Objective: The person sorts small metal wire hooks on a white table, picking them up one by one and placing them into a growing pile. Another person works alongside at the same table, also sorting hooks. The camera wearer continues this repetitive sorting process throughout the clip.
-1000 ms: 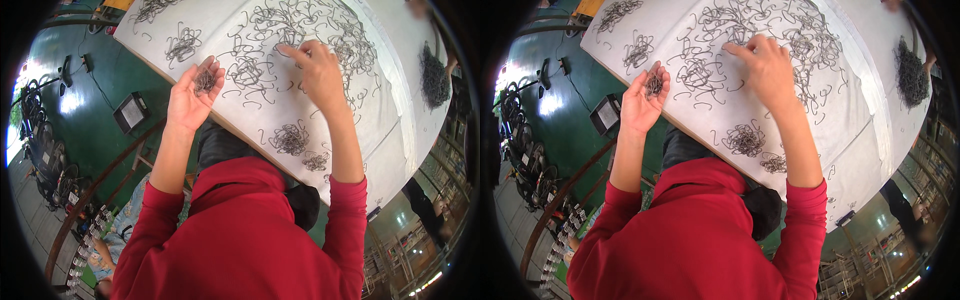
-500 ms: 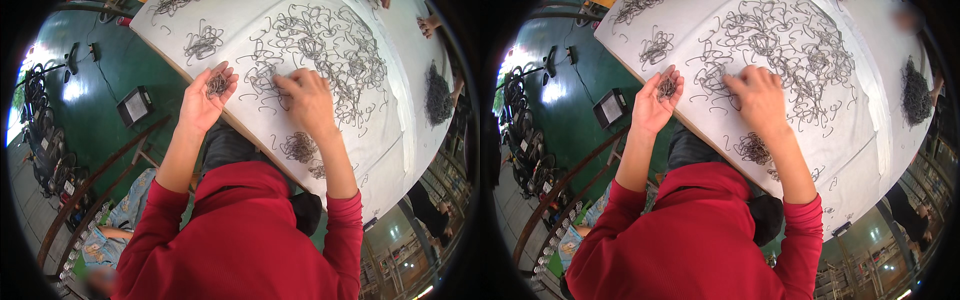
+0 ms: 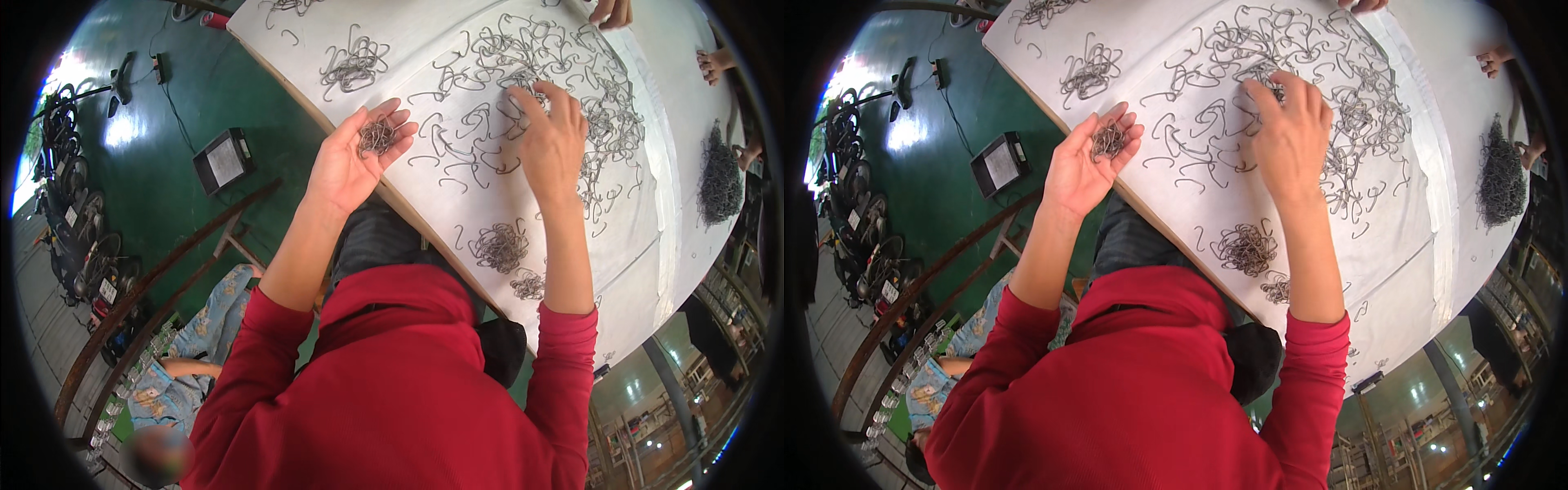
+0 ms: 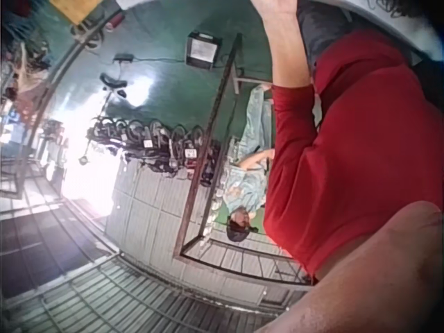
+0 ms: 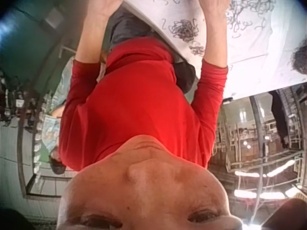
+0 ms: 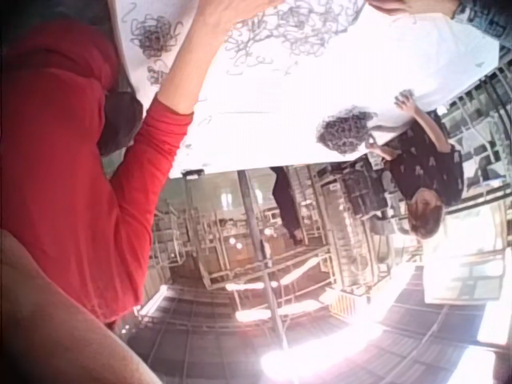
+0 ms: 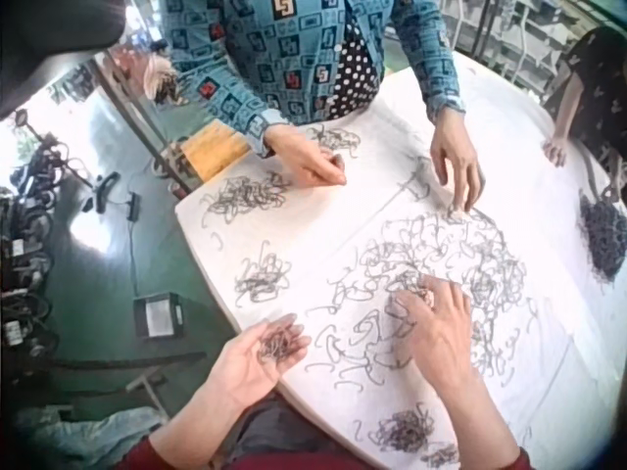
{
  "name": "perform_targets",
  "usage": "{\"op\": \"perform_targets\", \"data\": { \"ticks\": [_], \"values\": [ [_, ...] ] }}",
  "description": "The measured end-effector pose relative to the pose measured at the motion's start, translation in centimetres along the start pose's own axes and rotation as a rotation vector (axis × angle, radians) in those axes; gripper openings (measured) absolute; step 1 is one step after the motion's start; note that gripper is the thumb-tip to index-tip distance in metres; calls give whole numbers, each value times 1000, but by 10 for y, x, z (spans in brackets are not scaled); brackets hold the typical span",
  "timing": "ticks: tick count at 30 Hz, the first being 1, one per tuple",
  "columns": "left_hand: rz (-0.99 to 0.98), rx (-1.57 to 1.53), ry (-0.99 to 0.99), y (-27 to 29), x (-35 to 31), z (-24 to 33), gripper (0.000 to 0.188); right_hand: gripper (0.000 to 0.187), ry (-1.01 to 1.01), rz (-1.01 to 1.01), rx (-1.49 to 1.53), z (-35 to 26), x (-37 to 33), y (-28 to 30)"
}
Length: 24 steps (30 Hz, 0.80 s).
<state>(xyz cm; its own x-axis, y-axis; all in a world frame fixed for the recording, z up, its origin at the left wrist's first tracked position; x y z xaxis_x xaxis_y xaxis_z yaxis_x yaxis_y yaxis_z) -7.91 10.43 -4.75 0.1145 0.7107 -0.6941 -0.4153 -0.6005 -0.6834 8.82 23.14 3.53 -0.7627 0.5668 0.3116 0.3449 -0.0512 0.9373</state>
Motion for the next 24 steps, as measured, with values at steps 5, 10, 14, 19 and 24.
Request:
{"op": "perform_targets", "data": {
  "ticks": [5,10,14,19,24],
  "values": [
    [-50,-9,23,-1,3,-1,40,45,189,-46,227,-48,-8,-1],
    [-69,-30,23,0,3,-1,40,47,155,-35,117,-30,-22,0],
    [-83,-71,33,1,2,0,39,48,94,-31,68,-7,-24,11],
    [-158,-181,67,6,4,1,37,55,184,-40,172,-47,-5,-8],
    [-101,-136,29,10,2,1,39,53,192,-51,1,-42,14,-28]
  ]
}}
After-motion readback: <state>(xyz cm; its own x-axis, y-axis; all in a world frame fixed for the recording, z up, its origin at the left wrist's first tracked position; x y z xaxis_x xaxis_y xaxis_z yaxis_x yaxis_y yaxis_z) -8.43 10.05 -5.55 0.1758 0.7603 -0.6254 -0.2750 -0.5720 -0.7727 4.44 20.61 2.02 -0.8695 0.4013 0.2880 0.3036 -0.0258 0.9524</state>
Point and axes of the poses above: each hand's wrist, its own x-axis towards the middle knuckle, its own y-axis out of the back of the hand, z = x × y, the point moved 9 cm from there along x, towards the middle knuckle, and after that the axes turned 14 degrees about y, right-handed, at the moved point
